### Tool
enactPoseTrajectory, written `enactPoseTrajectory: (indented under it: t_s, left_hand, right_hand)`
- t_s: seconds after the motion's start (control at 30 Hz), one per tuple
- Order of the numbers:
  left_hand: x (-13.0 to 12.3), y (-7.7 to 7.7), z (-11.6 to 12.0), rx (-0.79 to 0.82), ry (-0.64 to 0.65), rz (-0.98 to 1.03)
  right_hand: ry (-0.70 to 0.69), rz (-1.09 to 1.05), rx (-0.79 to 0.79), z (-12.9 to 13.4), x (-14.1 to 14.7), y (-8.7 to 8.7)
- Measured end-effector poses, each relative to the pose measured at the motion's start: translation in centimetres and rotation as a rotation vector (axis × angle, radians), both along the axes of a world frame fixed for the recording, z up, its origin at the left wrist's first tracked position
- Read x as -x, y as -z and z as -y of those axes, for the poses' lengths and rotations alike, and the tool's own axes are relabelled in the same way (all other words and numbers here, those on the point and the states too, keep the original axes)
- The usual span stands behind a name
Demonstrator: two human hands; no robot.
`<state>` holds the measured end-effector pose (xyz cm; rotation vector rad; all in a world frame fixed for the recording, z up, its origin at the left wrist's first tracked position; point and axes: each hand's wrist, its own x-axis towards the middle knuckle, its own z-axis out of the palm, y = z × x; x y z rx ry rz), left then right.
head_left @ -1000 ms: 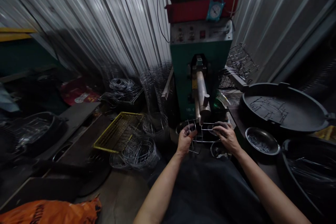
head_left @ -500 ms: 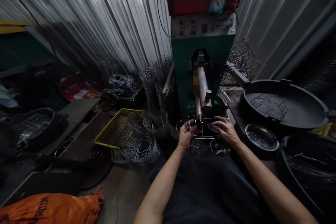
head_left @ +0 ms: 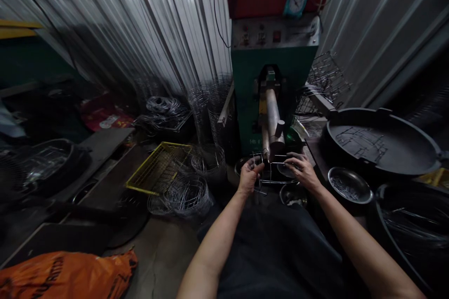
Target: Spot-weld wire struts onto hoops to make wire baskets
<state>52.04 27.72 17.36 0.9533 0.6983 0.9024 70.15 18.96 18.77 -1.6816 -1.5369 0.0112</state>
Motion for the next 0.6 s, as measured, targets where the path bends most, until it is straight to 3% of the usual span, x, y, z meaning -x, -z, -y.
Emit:
enactPoseTrajectory:
  t_s: [0.6]
  left_hand:
    - [-0.16,0.3,-0.67,0.012,0.049,0.028]
  right_hand:
    - [0.034,-0.037,-0.039,-0.04,0.18,0.64]
